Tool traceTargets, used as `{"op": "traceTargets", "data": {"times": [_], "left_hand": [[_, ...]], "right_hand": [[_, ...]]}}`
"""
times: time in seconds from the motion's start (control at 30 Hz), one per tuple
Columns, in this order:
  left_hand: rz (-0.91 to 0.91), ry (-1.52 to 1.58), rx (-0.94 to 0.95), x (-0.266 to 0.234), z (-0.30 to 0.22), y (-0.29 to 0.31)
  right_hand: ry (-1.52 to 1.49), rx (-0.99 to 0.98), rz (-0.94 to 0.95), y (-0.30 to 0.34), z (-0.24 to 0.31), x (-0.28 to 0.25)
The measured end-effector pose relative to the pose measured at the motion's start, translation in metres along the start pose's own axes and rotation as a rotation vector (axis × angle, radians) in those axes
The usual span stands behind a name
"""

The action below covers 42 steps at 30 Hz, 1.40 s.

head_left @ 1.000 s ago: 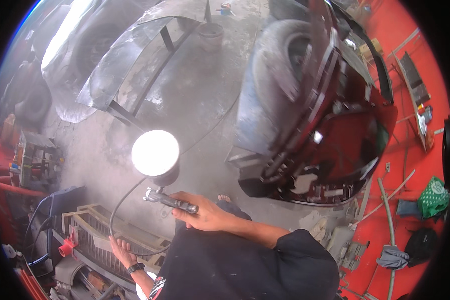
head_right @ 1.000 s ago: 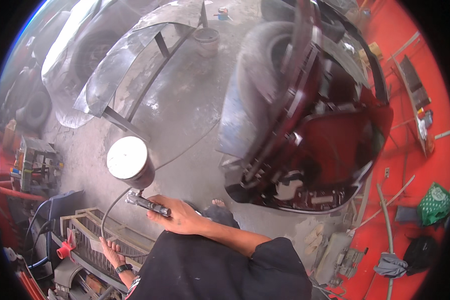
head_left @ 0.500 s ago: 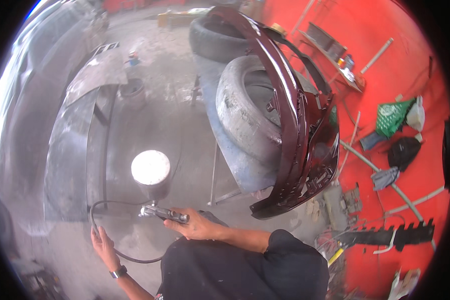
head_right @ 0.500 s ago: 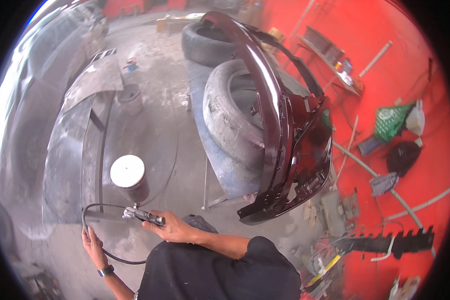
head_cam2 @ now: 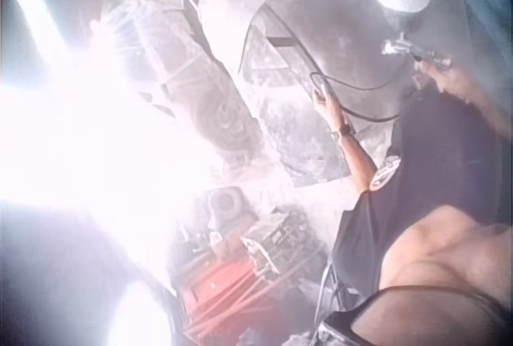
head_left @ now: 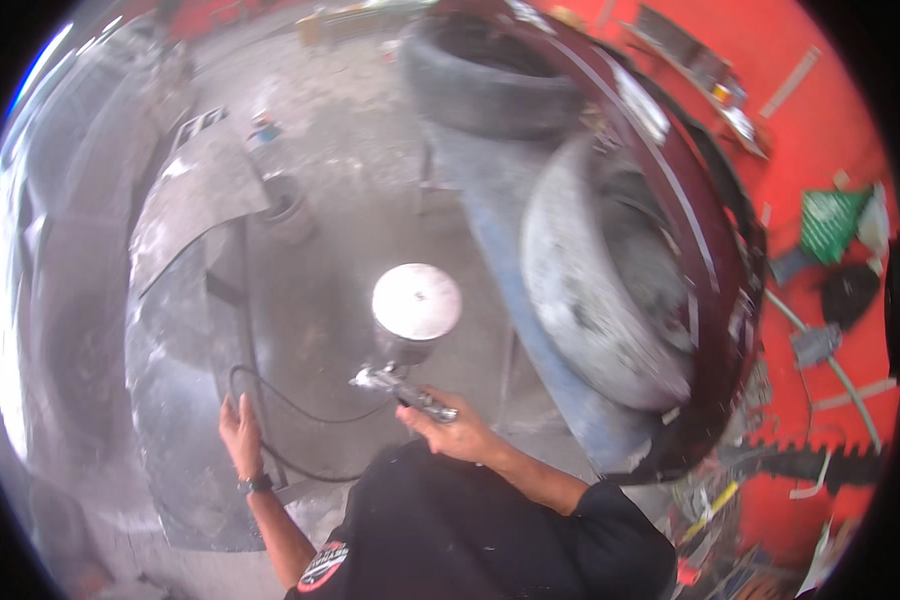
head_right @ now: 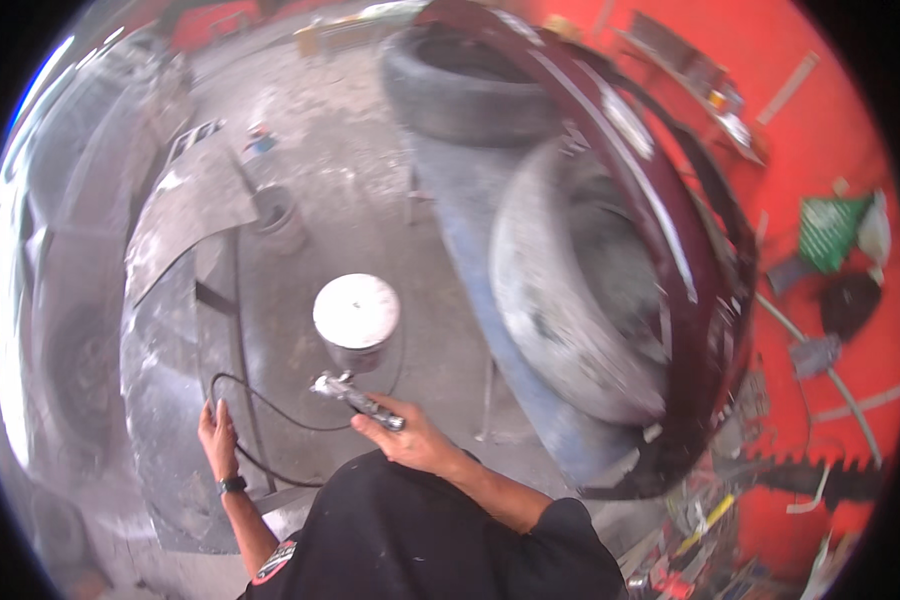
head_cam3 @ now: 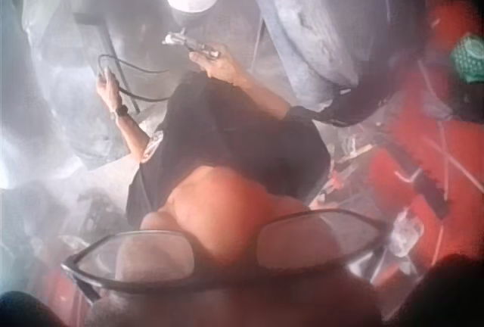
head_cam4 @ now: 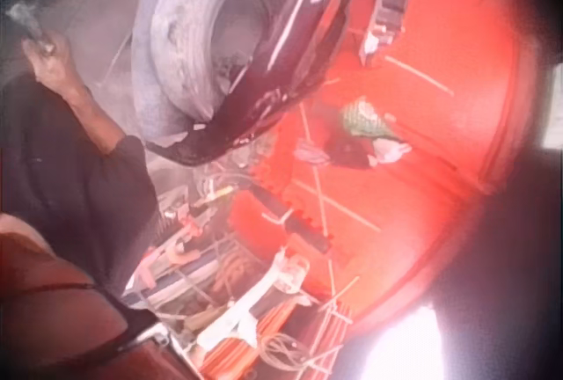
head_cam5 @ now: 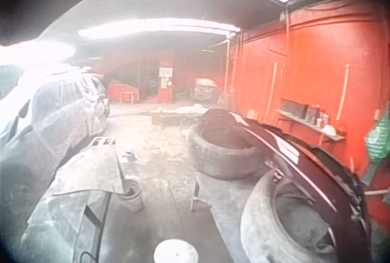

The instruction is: The person uses a spray gun to apply a coat of dark red paint to a car bumper mounted on a stand. They move around the bumper to ensure even coverage on all visible surfaces.

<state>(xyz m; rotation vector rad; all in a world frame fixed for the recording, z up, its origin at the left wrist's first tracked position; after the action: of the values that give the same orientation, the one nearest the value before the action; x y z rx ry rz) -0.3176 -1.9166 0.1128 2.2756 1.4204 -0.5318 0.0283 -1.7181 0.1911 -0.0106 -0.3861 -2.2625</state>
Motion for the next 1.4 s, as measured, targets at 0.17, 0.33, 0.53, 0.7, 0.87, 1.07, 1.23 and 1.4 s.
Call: {"op": "traceTargets", "data": {"times": [0.17,0.33,0.53,0.7,0.87,1.07,1.23,1.4], "left_hand": [[0.138,0.113,-0.052,0.041,-0.031,-0.075],[0.366,0.134,0.007,0.114,-0.099,-0.168],[0.437,-0.052,0.085,0.191,-0.103,-0.304],[0.468,-0.606,0.511,0.255,-0.151,-0.408],[0.469,0.219,0.803,0.18,-0.407,-0.455],[0.228,0.781,1.501,0.034,-0.599,-0.458],[0.493,1.007,1.564,0.086,-0.664,-0.517],[0.726,1.018,1.42,0.18,-0.711,-0.587]], "right_hand": [[0.032,-0.019,-0.045,-0.086,0.021,0.005],[0.05,-0.002,-0.112,-0.177,0.049,0.003],[0.093,-0.003,-0.224,-0.31,0.073,0.0],[0.128,0.027,-0.297,-0.408,0.13,0.004],[0.106,0.021,-0.451,-0.488,0.17,-0.005],[0.096,0.002,-0.416,-0.586,0.223,-0.025],[0.133,0.003,-0.411,-0.688,0.238,-0.071],[0.169,-0.062,-0.354,-0.796,0.269,-0.121]]}}
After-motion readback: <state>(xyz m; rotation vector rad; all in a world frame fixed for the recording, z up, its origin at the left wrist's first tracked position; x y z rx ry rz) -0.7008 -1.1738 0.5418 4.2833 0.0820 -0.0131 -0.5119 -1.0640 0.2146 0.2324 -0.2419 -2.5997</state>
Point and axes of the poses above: each hand's wrist, its own y-axis away from the middle knuckle, its own x-axis out of the palm, z = x × y, the point moved 9 cm from there along -y, towards the middle knuckle, and after that the axes turned 6 degrees about -y, right-handed, at the moved point
